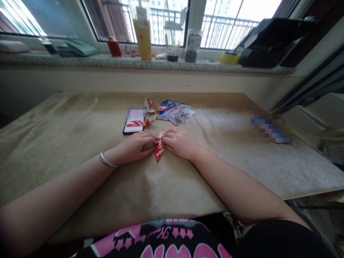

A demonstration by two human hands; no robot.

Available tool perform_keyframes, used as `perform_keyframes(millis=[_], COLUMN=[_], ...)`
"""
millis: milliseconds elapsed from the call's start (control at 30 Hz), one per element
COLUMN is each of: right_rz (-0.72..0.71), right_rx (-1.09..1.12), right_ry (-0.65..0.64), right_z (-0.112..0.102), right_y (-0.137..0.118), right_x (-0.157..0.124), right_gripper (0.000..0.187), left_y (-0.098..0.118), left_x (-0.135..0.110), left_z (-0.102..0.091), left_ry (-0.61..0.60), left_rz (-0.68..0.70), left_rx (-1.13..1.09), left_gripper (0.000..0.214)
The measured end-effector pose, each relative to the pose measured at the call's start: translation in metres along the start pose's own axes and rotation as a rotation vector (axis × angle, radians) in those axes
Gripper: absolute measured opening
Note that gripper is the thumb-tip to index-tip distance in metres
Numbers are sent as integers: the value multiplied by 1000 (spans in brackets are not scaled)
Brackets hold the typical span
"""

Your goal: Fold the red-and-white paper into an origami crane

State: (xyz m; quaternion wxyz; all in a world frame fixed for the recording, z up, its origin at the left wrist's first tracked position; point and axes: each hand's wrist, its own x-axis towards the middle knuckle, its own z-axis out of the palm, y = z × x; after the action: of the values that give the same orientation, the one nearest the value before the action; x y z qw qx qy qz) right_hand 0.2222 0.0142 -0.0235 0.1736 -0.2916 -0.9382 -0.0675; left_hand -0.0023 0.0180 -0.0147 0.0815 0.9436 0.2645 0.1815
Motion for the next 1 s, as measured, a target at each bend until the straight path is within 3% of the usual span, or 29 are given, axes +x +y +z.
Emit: perform_keyframes(millis=[467,1000], right_rz=[-167,97], right_rx=[-229,144], right_ry=[-77,20], right_z=[-10,-4], right_y=[-10,-5], right_x=[2,0], right_gripper=[21,14], left_y=[-3,-1], left_x=[0,0], left_z=[2,0], left_ry=[-9,-31], left_rz=[-8,24], left_rx=[18,100], left_gripper=[22,21])
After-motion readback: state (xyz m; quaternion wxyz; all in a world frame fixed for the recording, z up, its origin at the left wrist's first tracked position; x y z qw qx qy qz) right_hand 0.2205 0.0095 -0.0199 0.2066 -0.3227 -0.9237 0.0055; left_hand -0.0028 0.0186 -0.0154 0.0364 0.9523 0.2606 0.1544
